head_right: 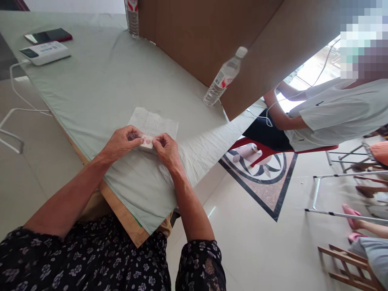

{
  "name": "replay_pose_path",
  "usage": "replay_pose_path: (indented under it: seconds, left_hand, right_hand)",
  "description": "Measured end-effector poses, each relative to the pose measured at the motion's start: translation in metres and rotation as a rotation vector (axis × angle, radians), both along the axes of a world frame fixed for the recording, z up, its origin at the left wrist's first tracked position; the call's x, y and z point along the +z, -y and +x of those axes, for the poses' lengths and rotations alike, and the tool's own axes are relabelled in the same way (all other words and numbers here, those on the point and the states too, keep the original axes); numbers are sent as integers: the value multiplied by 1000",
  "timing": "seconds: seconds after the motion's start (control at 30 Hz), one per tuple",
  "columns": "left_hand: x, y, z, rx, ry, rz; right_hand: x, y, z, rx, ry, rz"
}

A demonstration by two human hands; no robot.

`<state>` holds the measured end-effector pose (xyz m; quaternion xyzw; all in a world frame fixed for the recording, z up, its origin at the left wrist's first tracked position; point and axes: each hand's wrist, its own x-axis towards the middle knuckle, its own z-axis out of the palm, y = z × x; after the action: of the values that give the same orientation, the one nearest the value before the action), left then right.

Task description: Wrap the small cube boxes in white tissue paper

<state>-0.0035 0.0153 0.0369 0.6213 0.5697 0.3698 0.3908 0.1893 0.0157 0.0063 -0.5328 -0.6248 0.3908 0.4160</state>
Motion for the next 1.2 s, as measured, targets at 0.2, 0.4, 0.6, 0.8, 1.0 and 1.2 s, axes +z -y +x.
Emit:
replay_pose_path:
  seconds: [0.2,0.4,0.6,0.8,1.0,1.2]
  left_hand:
    - [2,-1,1,4,-33,-22]
    - [-1,-1,-6,-1,-93,-1]
    - [-7,3,-29,108,-193,13]
    - [-1,7,-36,189,-419,-62]
    - [1,3,-42,252,-526,-138]
    - [-3,-13,-36,156,-469,-110]
  right_hand:
    - [23,28,5,-242,506,406]
    - [27,45,-16,182,785,482]
    - [28,31,-22,218,924,465]
    - [32,20,-25,234,1025,486]
    - [28,17,-23,233,1004,520]
    - [30,15,-25,241,1012,542]
